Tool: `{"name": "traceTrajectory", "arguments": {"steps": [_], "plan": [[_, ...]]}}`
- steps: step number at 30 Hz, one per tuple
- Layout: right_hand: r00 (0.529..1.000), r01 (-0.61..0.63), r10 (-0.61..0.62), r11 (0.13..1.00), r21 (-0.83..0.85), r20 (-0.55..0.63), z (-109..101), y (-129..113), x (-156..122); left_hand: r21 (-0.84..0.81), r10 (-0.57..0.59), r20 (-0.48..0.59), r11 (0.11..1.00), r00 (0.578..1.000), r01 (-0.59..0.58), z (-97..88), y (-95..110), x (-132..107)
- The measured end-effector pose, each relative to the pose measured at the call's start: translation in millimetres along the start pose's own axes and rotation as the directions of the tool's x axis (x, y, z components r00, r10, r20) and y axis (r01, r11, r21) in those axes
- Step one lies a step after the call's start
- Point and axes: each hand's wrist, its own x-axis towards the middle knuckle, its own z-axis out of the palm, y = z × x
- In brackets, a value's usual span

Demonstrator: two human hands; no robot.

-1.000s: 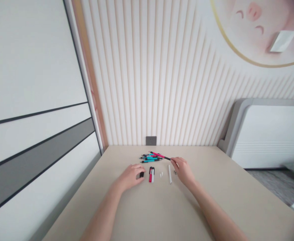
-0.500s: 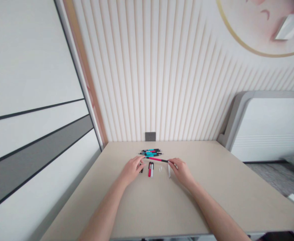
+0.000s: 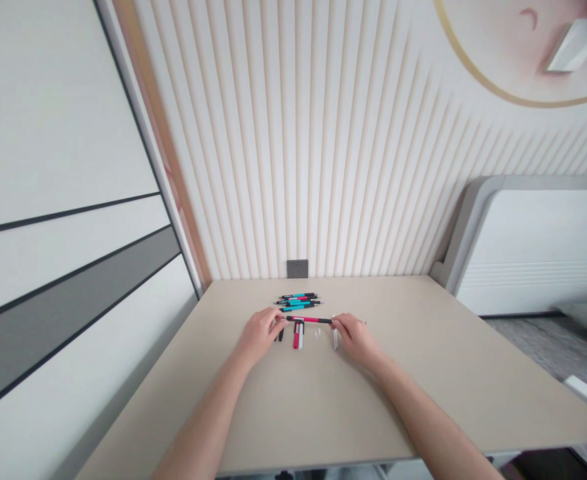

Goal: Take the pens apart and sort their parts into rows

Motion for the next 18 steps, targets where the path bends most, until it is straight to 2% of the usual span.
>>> {"name": "traceTrajectory", "arguments": {"steps": [8,18], "plan": [[0.999,0.003,-0.001,0.999,-0.034,0.041,-1.4,-3.7,-1.0,-0.009,0.068,0.028,0.998,0.997,-0.068,2.9,0.1,0.8],[0.999,-0.006,0.007,0.999,0.032,-0.034,-4.4,3.9,1.5,-0.006,0.142,0.133,0.99,0.981,-0.142,1.0,4.6,0.7]]}}
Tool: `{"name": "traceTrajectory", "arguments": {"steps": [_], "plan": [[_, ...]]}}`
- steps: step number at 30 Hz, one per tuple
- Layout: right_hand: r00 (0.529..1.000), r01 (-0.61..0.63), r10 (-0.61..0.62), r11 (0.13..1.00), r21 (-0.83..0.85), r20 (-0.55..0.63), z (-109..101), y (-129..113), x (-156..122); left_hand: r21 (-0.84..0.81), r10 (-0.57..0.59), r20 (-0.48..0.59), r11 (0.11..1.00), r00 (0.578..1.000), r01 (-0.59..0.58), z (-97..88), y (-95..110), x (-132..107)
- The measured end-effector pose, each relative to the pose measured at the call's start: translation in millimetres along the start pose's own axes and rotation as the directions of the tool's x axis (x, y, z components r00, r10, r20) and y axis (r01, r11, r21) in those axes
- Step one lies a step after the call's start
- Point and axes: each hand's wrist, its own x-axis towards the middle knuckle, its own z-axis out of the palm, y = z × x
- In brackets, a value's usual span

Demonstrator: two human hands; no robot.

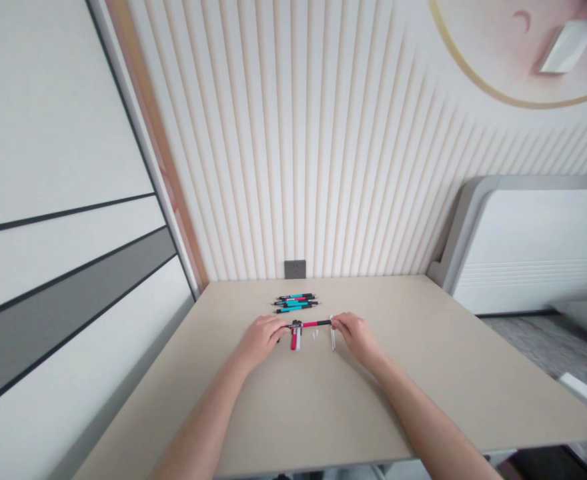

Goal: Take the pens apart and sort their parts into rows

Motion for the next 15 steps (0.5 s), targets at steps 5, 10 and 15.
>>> {"name": "traceTrajectory", "arguments": {"steps": [5,10,15], "plan": [[0.999,0.017,-0.017,1.0,-0.001,-0.03,-0.5,2.2,0.2,0.017,-0.006,0.013,1.0,1.0,0.005,1.5,0.2,-0.2],[0.999,0.018,-0.017,1.0,0.023,-0.045,0.5,2.9,0.3,0.001,-0.016,-0.008,1.0,1.0,0.016,2.9,0.0,-0.4],[0.998,-0.037,0.041,0.996,0.076,-0.053,3.4,-1.0,0.6,-0.02,-0.049,-0.048,0.999,0.998,0.048,1.5,1.2,0.7]]}}
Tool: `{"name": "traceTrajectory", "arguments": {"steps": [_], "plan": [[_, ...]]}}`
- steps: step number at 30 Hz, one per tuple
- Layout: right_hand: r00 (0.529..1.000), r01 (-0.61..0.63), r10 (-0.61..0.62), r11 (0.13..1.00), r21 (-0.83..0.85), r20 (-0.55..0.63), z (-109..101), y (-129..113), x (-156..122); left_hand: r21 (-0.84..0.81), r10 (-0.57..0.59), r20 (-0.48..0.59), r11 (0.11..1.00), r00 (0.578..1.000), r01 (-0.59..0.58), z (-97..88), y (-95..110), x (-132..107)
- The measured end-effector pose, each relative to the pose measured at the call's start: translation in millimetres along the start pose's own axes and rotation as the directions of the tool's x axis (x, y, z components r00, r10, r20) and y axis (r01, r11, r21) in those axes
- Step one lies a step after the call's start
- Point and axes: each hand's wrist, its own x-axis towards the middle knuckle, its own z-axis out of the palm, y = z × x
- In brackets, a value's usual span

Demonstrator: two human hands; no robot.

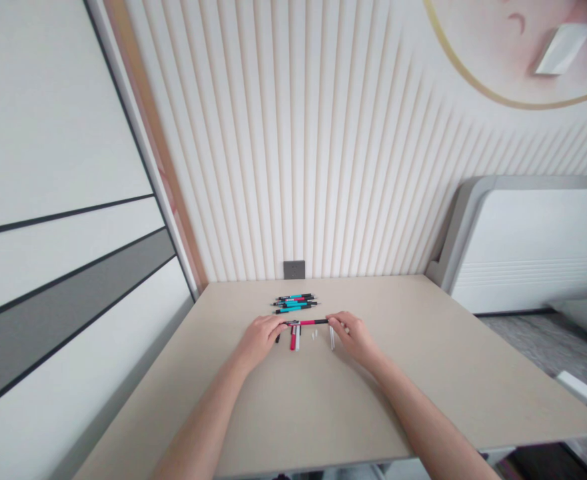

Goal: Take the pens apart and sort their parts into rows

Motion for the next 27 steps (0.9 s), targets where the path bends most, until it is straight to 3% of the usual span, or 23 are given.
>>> {"name": "traceTrajectory", "arguments": {"steps": [8,19,27], "plan": [[0.982,-0.177,0.179,0.984,-0.038,0.056,3.2,0.2,-1.1,0.015,0.015,-0.013,1.0,1.0,-0.014,1.6,0.3,-0.1],[0.993,-0.109,0.115,0.985,0.132,-0.04,0.7,-3.2,-0.4,0.022,0.019,-0.004,1.0,1.0,-0.019,3.4,-1.5,-0.2],[0.979,-0.204,0.204,0.978,0.048,-0.008,2.6,-2.5,0.1,0.043,0.017,-0.057,0.999,0.998,-0.015,0.7,-1.2,0.3]]}}
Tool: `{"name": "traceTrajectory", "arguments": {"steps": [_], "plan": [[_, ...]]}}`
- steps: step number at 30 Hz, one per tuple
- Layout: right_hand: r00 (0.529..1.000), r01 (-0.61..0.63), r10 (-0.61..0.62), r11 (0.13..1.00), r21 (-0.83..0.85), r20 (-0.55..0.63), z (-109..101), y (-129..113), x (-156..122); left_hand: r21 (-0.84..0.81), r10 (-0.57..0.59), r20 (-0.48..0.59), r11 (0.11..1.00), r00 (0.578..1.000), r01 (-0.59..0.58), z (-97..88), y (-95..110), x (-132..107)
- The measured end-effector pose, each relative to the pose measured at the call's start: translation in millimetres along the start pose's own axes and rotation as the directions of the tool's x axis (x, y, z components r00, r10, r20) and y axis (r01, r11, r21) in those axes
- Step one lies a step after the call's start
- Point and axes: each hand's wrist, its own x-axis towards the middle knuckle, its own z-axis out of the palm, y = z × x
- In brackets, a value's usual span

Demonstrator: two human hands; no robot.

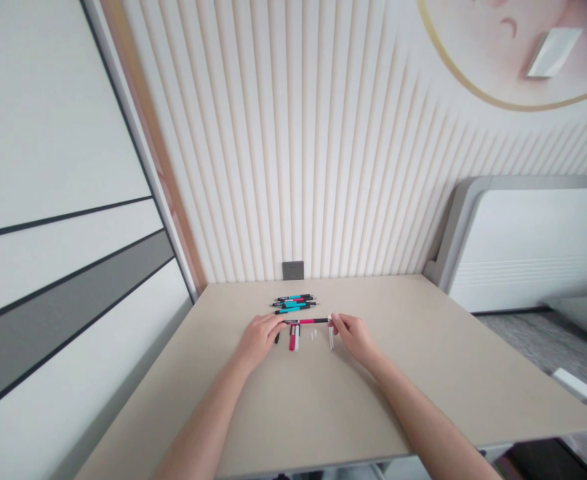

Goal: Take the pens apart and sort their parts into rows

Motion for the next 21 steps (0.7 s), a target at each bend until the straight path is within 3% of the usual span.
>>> {"name": "traceTrajectory", "arguments": {"steps": [12,21], "plan": [[0.998,0.07,-0.07,0.991,0.117,-0.003,-1.0,-3.7,-0.9,-0.006,-0.006,0.003,1.0,1.0,0.006,1.7,-0.4,-0.2],[0.983,0.158,-0.145,0.98,0.122,-0.114,-4.6,-6.0,-0.3,-0.005,-0.028,0.005,1.0,1.0,0.028,0.6,1.3,0.0]]}}
